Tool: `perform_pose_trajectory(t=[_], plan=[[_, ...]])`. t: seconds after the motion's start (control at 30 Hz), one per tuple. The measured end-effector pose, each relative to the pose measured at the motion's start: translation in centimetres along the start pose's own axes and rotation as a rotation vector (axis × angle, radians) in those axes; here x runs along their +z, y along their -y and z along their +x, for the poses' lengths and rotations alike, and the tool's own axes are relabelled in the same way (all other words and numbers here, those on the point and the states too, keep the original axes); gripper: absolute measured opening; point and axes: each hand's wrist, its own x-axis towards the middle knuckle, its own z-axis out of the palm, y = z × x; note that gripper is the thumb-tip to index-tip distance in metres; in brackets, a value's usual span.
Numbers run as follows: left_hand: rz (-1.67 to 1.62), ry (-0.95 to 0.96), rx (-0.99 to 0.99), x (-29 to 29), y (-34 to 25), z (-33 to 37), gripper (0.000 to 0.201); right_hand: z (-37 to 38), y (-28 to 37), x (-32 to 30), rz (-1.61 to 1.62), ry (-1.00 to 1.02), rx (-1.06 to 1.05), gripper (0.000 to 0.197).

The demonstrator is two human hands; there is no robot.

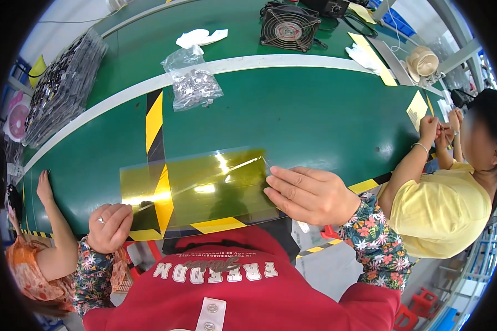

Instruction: The person assembles small electronic components into a circular housing using tweezers and a stylus.

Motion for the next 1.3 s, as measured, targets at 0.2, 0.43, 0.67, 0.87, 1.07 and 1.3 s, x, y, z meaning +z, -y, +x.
perform_pose_trajectory(t=[0.2, 0.43, 0.67, 0.87, 1.07, 1.3], plan=[[-0.019, 0.053, 0.011, 0.3, -0.4, 0.2, 0.027, -0.6, 0.0, 0.5, -0.011, 0.024, 0.019, 0.019], [-0.041, 0.066, 0.01, 0.8, -0.4, 0.3, 0.023, -0.3, 0.0, 0.9, 0.018, 0.024, 0.067, 0.022], [-0.066, 0.088, -0.001, 0.8, -0.2, 0.6, 0.022, -0.4, 0.0, 1.0, 0.015, 0.028, 0.074, 0.023], [-0.063, 0.091, -0.006, 0.9, -0.1, 0.3, 0.023, -0.2, 0.0, 1.2, 0.018, 0.032, 0.069, 0.023], [-0.062, 0.087, -0.015, 1.0, 0.0, 0.2, 0.022, -0.1, 0.1, 1.4, 0.029, 0.026, 0.06, 0.022], [-0.049, 0.084, 0.004, 1.1, 0.1, 0.3, 0.02, -0.1, 0.1, 1.2, 0.016, 0.056, 0.057, 0.022]])
